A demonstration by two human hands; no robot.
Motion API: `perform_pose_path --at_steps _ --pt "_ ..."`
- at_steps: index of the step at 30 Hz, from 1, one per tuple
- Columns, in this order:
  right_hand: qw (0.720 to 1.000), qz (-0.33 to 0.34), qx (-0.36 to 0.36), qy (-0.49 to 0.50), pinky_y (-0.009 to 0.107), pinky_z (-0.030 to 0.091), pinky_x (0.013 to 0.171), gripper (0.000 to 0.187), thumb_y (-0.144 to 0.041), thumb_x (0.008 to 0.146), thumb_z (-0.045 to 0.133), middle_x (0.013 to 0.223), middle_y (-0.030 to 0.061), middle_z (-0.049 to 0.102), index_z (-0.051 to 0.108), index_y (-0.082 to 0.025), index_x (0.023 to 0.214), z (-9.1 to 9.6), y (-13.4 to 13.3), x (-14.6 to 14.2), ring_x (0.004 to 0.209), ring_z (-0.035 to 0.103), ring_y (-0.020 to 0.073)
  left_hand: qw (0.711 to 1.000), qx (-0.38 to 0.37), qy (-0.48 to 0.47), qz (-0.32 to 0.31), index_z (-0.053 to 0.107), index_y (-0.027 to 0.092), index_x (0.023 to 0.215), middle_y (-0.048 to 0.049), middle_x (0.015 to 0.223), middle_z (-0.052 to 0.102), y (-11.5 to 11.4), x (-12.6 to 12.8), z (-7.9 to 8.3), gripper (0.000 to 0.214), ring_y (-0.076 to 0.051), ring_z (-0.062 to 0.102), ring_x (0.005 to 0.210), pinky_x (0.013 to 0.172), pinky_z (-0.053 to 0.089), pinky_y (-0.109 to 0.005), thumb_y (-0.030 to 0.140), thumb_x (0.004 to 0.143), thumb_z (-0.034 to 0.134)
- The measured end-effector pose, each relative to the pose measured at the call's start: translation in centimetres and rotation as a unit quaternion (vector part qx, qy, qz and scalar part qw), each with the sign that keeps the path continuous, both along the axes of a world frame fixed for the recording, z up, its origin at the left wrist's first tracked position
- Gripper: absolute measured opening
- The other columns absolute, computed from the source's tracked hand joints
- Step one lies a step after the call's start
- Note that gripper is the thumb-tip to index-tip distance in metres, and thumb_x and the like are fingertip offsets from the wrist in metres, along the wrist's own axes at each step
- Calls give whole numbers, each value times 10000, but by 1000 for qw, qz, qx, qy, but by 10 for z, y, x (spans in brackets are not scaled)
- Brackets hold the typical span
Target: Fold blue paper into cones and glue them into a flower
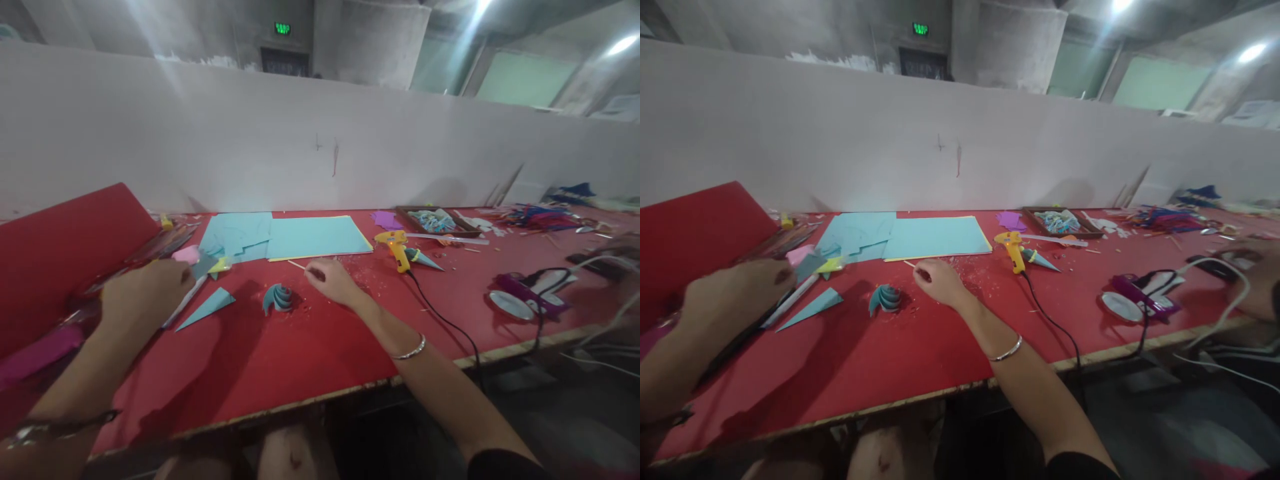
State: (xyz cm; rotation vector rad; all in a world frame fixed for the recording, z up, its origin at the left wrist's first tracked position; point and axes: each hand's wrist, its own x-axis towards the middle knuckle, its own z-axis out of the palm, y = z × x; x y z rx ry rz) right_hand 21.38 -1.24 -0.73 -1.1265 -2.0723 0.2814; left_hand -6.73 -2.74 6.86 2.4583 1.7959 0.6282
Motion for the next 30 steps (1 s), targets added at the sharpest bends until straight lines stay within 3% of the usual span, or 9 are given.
perform_pose_path --at_steps 1,2,3,5,8,11,19,25,30 --pt "1000 2 -5 5 218 323 578 169 -193 789 413 656 3 530 554 -160 702 0 0 -1 593 433 93 995 25 48 78 515 199 637 -2 549 478 -3 8 7 387 -167 457 515 542 274 -297 483 805 311" --pt "1000 3 -14 16 215 329 574 155 -200 788 417 662 -1 531 561 -161 744 0 0 -1 586 436 90 990 23 86 107 536 211 689 -20 664 545 -4 17 12 383 -173 473 543 527 280 -291 494 804 304" --pt "999 3 -27 35 210 337 566 148 -212 787 425 673 -6 530 562 -162 809 0 -1 -2 574 438 85 991 14 97 93 545 216 720 -31 734 580 -4 27 16 365 -182 500 586 522 295 -284 494 799 322" --pt "994 0 -52 95 200 362 551 230 -244 781 448 723 -11 526 524 -162 982 0 -2 -4 549 445 71 998 23 65 -15 542 206 786 -42 829 609 0 46 16 313 -187 543 709 565 345 -277 457 806 356" --pt "982 -3 -56 182 198 411 583 412 -234 767 461 871 16 523 402 -168 1169 1 -4 -5 573 482 53 988 -14 -6 -152 526 195 807 -23 808 618 11 70 2 245 -156 558 745 654 391 -265 374 818 359" --pt "977 3 -26 209 207 444 630 467 -173 748 454 982 44 515 370 -190 1208 2 -5 -6 615 508 46 983 -51 -63 -164 494 192 749 2 731 604 19 86 -13 158 -136 555 693 629 392 -242 307 782 389" --pt "985 -2 81 155 243 489 676 300 -193 799 447 934 39 530 468 -212 1098 4 -11 -11 687 538 87 972 -53 -165 -158 383 199 740 37 590 522 34 95 -45 83 -124 511 554 546 355 -231 259 771 336" --pt "991 27 89 99 276 506 719 390 -165 823 399 992 54 520 416 -244 1205 4 -11 -12 767 547 118 976 20 -165 -142 372 202 725 44 603 453 29 98 -55 45 -114 446 557 543 321 -229 229 756 355" --pt "996 22 80 31 313 491 827 495 -188 826 384 1228 59 448 322 -269 1310 5 -13 -10 988 529 163 973 10 -191 -127 339 209 730 54 551 412 26 99 -56 67 -117 422 505 515 314 -235 229 787 310"
